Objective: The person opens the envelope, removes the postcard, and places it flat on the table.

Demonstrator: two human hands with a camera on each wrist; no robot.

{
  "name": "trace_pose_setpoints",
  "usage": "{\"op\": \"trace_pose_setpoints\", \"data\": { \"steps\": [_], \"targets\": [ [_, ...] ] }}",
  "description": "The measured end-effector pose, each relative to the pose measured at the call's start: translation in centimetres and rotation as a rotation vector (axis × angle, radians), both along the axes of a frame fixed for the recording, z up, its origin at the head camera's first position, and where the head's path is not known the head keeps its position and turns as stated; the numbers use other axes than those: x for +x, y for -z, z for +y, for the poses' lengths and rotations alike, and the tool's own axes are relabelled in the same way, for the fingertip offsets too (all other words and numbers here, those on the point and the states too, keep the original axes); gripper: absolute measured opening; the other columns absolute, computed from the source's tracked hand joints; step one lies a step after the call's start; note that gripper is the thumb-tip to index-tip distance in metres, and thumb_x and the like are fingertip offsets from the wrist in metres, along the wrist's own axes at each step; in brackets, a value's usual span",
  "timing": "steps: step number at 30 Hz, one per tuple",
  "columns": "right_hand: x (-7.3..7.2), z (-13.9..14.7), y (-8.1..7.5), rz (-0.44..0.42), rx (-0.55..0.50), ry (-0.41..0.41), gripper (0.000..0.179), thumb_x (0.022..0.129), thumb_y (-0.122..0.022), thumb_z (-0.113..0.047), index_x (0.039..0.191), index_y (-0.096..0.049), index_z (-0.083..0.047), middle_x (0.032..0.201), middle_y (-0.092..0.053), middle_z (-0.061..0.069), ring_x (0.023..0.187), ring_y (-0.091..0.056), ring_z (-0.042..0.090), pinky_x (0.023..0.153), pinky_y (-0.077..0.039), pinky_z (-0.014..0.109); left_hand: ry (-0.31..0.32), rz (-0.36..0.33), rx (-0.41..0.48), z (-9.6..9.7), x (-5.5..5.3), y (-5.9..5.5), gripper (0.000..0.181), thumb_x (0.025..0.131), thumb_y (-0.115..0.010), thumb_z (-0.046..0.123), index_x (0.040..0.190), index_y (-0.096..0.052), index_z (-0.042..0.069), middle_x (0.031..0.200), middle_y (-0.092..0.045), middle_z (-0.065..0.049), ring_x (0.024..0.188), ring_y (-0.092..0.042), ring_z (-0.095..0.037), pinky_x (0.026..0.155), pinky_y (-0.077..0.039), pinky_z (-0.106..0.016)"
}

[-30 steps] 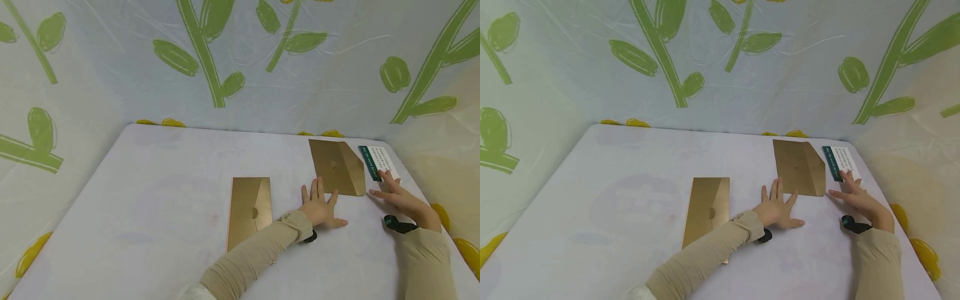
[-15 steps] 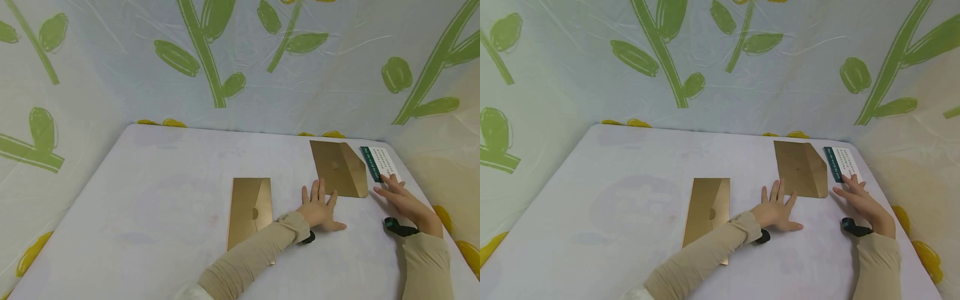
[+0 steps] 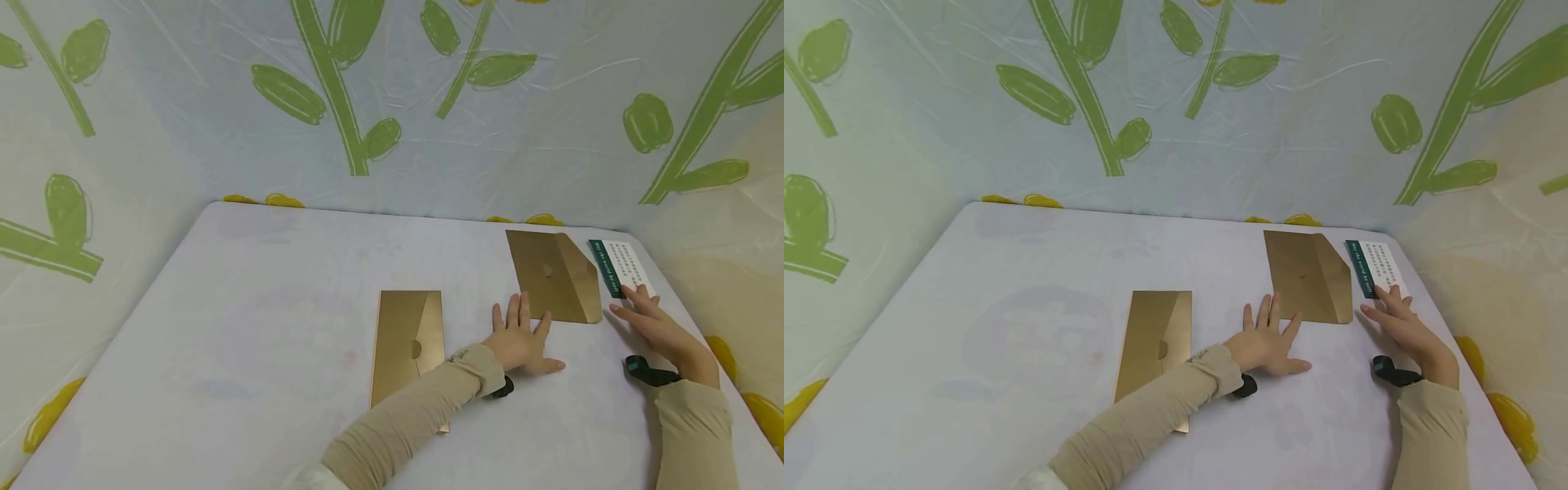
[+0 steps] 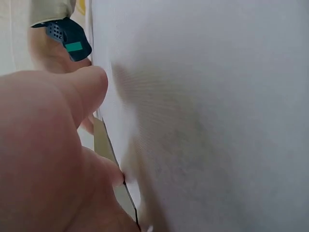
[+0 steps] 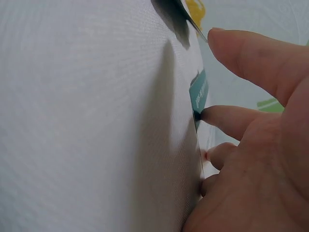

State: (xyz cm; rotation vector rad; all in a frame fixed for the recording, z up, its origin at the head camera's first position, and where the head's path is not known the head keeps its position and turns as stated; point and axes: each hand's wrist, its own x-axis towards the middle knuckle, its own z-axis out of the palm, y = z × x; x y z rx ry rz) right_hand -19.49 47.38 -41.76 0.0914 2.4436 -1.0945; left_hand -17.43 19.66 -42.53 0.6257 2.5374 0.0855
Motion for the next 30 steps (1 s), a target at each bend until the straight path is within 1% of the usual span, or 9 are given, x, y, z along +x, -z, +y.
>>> {"op": "trace_pose_setpoints", "data": {
  "steps": [2, 4, 6, 9, 13, 16, 20, 27, 30],
  "targets": [
    [0.1, -0.1, -0.1, 0.004, -0.008, 0.001, 0.085, 0.105, -0.038, -0.05, 0.153, 0.02, -0.012, 0.144, 0.048, 0.013, 0.125, 0.05, 0.043, 0.086, 0.026, 0.075, 0.005, 0.012, -0.02, 0.3, -0.2, 0.2, 0.085, 0.089, -0.031, 0.08, 0.155, 0.01, 0.045, 0.161, 0.029, -0.005, 0.147, 0.025, -0.023, 0.117, 0.002, -0.052],
    [0.1, -0.2, -0.2, 0.01, -0.002, 0.0, 0.086, 0.104, -0.039, -0.049, 0.153, 0.02, -0.009, 0.143, 0.048, 0.014, 0.125, 0.049, 0.043, 0.087, 0.026, 0.075, 0.02, 0.06, -0.02, 0.3, -0.1, 0.0, 0.082, 0.091, -0.032, 0.078, 0.157, 0.001, 0.043, 0.164, 0.019, -0.006, 0.15, 0.016, -0.027, 0.117, -0.004, -0.053],
    [0.0, -0.4, -0.3, 0.03, 0.029, -0.012, 0.088, 0.104, -0.041, -0.048, 0.153, 0.017, -0.004, 0.143, 0.047, 0.019, 0.125, 0.047, 0.047, 0.088, 0.025, 0.076, 0.046, 0.138, -0.03, 0.2, 0.0, -0.5, 0.076, 0.093, -0.033, 0.074, 0.158, -0.012, 0.04, 0.166, 0.007, -0.007, 0.151, 0.005, -0.03, 0.117, -0.011, -0.053],
    [-0.2, -0.6, -0.6, 0.071, 0.123, -0.029, 0.089, 0.103, -0.043, -0.046, 0.151, 0.01, 0.007, 0.142, 0.043, 0.029, 0.126, 0.041, 0.055, 0.092, 0.019, 0.078, 0.12, 0.282, -0.054, -0.1, 0.0, -1.2, 0.065, 0.099, -0.035, 0.063, 0.156, -0.029, 0.033, 0.164, -0.012, -0.007, 0.149, -0.013, -0.032, 0.115, -0.023, -0.049],
    [-0.7, -0.7, -1.0, 0.13, 0.256, -0.053, 0.084, 0.103, -0.043, -0.042, 0.149, 0.0, 0.014, 0.144, 0.029, 0.041, 0.126, 0.029, 0.066, 0.097, 0.01, 0.08, 0.191, 0.395, -0.059, -0.3, -0.4, -1.4, 0.055, 0.103, -0.04, 0.049, 0.154, -0.035, 0.029, 0.159, -0.026, -0.007, 0.145, -0.025, -0.033, 0.111, -0.032, -0.043],
    [-1.0, -0.9, -1.2, 0.127, 0.312, -0.082, 0.083, 0.104, -0.042, -0.041, 0.147, -0.002, 0.017, 0.144, 0.021, 0.045, 0.127, 0.022, 0.069, 0.099, 0.005, 0.079, 0.191, 0.395, -0.045, -0.3, -0.8, -1.2, 0.056, 0.103, -0.044, 0.046, 0.155, -0.033, 0.029, 0.159, -0.026, -0.008, 0.145, -0.025, -0.031, 0.111, -0.032, -0.041],
    [-1.3, -1.1, -1.4, 0.105, 0.343, -0.102, 0.082, 0.104, -0.042, -0.039, 0.146, -0.002, 0.019, 0.145, 0.016, 0.046, 0.129, 0.017, 0.068, 0.101, 0.002, 0.078, 0.172, 0.351, -0.05, 0.0, -1.1, -1.0, 0.057, 0.104, -0.039, 0.046, 0.157, -0.027, 0.031, 0.162, -0.02, -0.007, 0.148, -0.019, -0.029, 0.114, -0.028, -0.041],
    [-1.4, -1.0, -1.4, 0.096, 0.366, -0.098, 0.083, 0.104, -0.041, -0.041, 0.145, -0.003, 0.02, 0.145, 0.014, 0.046, 0.13, 0.015, 0.068, 0.101, -0.001, 0.078, 0.138, 0.306, -0.08, 0.4, -1.2, -1.0, 0.059, 0.103, -0.031, 0.055, 0.158, -0.02, 0.036, 0.164, -0.012, -0.003, 0.15, -0.012, -0.025, 0.116, -0.022, -0.04],
    [-1.4, -0.7, -1.4, 0.103, 0.364, -0.099, 0.084, 0.104, -0.042, -0.042, 0.146, -0.003, 0.019, 0.145, 0.014, 0.046, 0.13, 0.015, 0.068, 0.1, -0.001, 0.078, 0.146, 0.309, -0.073, 0.3, -1.2, -1.1, 0.059, 0.103, -0.03, 0.057, 0.158, -0.02, 0.038, 0.164, -0.012, -0.003, 0.15, -0.012, -0.024, 0.116, -0.023, -0.04]
  ]
}}
